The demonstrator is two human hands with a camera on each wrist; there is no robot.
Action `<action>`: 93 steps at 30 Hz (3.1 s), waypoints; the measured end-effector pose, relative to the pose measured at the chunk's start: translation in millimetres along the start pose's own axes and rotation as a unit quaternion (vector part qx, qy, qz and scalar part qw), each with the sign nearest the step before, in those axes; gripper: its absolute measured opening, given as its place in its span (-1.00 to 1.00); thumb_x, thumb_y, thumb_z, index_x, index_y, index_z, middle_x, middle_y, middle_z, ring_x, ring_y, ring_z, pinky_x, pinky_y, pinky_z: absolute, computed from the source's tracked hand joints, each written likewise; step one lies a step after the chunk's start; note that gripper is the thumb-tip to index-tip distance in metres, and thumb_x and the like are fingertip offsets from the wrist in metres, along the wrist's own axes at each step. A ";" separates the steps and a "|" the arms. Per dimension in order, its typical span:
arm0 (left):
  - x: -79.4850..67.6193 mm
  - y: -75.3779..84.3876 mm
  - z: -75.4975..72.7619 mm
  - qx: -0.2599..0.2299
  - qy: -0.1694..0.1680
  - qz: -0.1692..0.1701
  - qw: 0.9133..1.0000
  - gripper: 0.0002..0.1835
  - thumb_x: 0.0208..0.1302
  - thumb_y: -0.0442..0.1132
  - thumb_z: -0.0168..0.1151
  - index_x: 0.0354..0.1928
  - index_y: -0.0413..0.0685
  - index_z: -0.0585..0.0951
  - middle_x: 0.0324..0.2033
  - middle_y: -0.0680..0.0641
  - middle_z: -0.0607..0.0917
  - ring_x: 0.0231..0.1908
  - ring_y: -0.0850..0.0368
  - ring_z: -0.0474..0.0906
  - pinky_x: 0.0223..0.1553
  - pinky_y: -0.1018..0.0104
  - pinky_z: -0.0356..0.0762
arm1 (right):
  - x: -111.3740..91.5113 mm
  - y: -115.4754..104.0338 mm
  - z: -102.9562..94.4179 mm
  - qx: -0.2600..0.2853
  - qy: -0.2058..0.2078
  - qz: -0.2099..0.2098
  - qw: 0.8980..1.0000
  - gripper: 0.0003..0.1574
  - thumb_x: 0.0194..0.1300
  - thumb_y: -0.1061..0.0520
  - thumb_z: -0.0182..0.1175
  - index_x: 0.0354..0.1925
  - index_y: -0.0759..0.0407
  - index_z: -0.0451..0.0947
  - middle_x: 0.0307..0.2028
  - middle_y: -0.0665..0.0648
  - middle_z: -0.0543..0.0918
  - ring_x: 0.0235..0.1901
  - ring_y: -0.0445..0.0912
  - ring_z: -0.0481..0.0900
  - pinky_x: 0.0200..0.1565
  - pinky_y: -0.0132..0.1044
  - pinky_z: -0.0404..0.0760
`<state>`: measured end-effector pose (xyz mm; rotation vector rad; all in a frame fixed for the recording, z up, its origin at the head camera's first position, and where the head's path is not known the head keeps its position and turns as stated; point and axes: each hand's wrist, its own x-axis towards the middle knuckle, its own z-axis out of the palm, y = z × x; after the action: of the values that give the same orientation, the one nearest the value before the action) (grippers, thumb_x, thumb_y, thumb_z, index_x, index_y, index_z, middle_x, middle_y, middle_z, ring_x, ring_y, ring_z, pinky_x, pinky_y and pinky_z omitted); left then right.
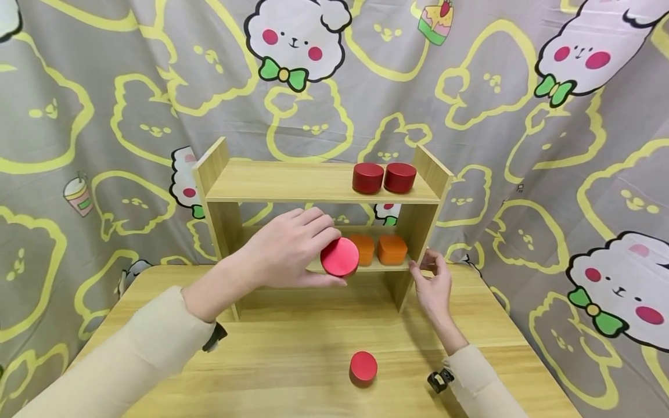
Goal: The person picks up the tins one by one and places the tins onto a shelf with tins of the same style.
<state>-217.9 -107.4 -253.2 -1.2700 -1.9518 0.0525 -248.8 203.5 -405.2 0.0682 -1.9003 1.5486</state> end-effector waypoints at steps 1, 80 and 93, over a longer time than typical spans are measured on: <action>1.7 -1.6 -1.2 -0.001 0.001 0.000 1.000 -0.28 0.12 0.47 0.42 -0.09 -0.05 0.65 -0.20 0.00 0.68 -0.15 0.07 0.59 -0.14 0.23 0.66 | 0.0 -0.1 -0.1 0.000 0.000 0.001 1.000 -0.61 0.28 0.51 0.27 0.07 0.59 0.49 -0.22 0.13 0.54 -0.29 -0.31 0.57 -0.35 -0.65 0.58; 53.5 -76.7 15.1 0.070 -0.120 -0.188 0.972 -0.24 0.41 0.51 0.03 -0.12 -0.13 0.60 -0.20 -0.13 0.61 -0.09 -0.10 0.52 -0.21 0.09 0.51 | 0.7 1.4 -1.2 0.002 0.005 0.007 1.000 -0.63 0.25 0.52 0.26 0.04 0.59 0.49 -0.25 0.06 0.49 -0.30 -0.37 0.57 -0.36 -0.66 0.56; 57.1 -81.2 19.4 0.060 -0.151 -0.222 0.961 -0.23 0.48 0.47 -0.04 0.03 -0.15 0.62 -0.10 -0.16 0.64 -0.03 -0.11 0.51 -0.14 0.04 0.55 | 1.2 -0.3 -1.0 0.004 0.001 0.016 1.000 -0.63 0.27 0.51 0.26 0.05 0.59 0.49 -0.23 0.12 0.49 -0.29 -0.36 0.57 -0.35 -0.65 0.57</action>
<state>-302.1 -95.7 -198.3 -0.7546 -2.4174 0.1441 -249.1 204.8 -404.3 0.0412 -1.9028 1.5767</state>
